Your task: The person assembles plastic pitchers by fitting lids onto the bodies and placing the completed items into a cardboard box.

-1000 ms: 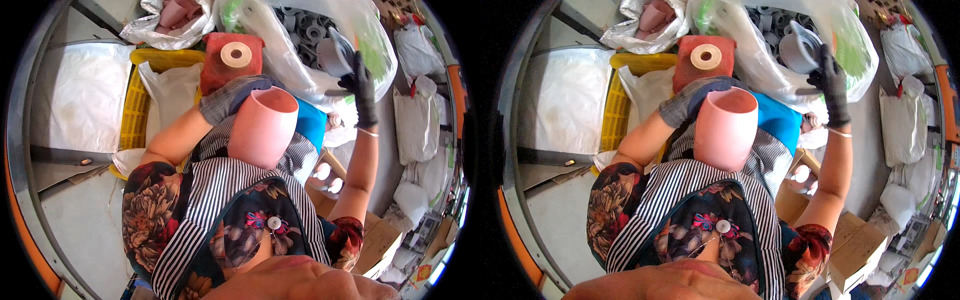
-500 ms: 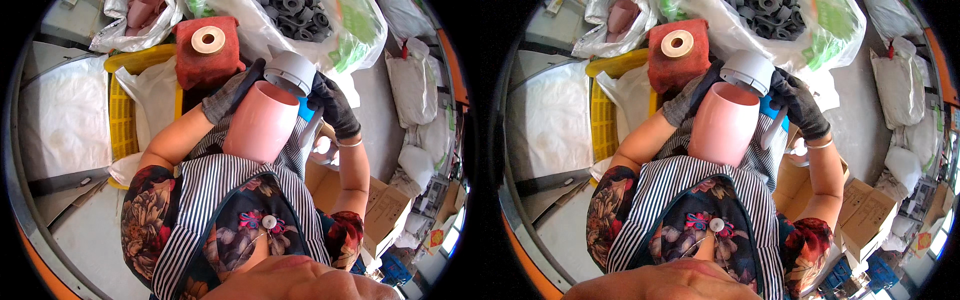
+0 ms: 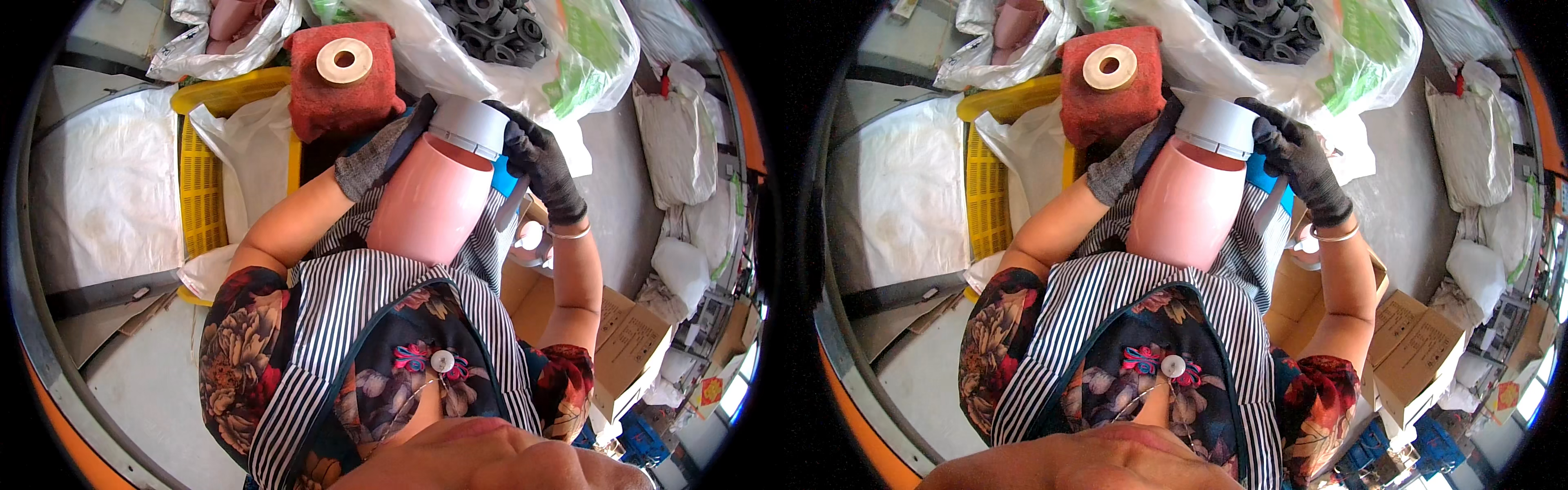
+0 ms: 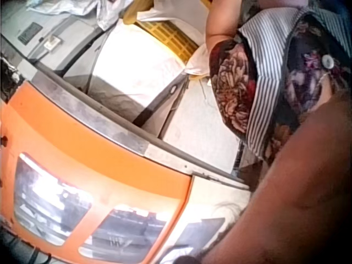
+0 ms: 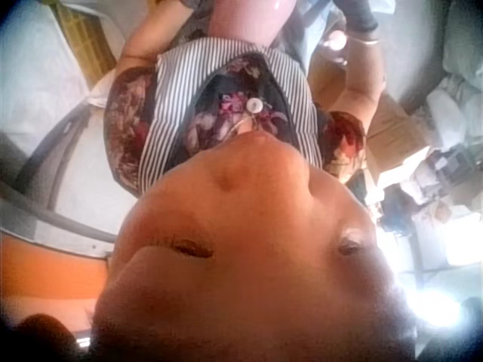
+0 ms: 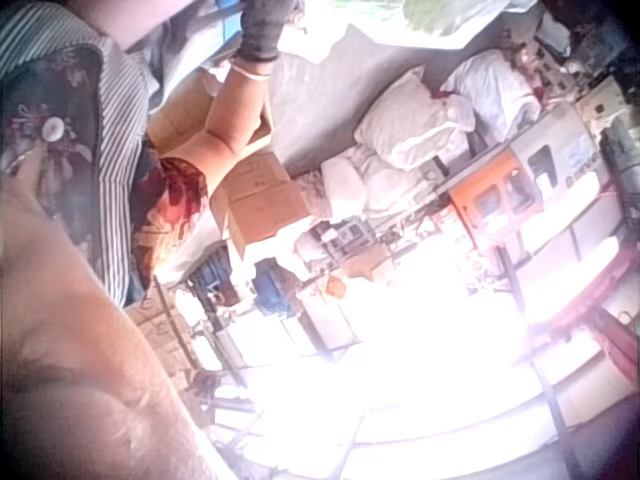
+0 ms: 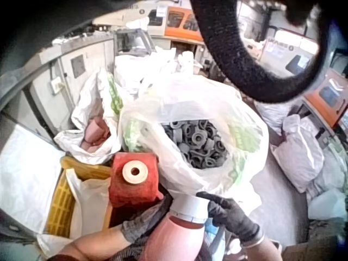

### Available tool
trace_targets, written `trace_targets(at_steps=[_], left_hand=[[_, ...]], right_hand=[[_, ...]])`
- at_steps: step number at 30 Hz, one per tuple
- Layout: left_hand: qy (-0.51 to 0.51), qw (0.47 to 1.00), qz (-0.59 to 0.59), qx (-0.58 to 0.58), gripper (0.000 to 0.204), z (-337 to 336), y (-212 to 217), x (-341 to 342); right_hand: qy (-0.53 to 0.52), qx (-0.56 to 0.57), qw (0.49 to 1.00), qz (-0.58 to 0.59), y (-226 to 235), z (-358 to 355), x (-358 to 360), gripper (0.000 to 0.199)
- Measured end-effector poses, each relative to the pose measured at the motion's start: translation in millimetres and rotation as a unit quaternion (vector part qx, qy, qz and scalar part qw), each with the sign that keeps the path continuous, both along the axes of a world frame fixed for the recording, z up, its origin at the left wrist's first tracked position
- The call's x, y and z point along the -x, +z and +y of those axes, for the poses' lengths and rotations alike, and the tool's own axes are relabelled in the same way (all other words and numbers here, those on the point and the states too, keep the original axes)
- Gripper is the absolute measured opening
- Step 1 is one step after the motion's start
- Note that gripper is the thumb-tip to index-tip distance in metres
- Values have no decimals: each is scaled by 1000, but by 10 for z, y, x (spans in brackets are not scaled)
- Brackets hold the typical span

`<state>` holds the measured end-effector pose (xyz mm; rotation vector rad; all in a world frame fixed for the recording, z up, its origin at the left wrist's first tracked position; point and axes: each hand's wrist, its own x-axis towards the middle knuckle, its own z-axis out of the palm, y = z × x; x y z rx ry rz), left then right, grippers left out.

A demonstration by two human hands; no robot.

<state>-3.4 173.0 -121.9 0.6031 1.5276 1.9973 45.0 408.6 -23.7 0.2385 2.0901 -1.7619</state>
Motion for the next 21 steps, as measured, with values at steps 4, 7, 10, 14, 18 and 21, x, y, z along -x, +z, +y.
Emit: trace_targets(at_steps=[4,7,10,14,18,21], left_hand=[[-78,974,-211,21,53,-169,34,205],[-141,987,69,47,48,-243,-76,248],[-130,974,167,77,55,-144,11,194],[-119,984,-85,102,57,-108,133,134],[-95,834,529,121,54,-239,-161,245],[-128,955,248,97,52,-150,100,137]], right_hand=[[18,-1,999,44,-100,-43,-65,55],[29,-7,995,95,-262,-33,-100,54],[25,-28,991,127,-368,-13,-127,54],[52,-101,974,194,-427,8,-137,51],[56,-120,990,38,-335,6,-143,52],[53,-91,973,204,-557,22,-157,54]])
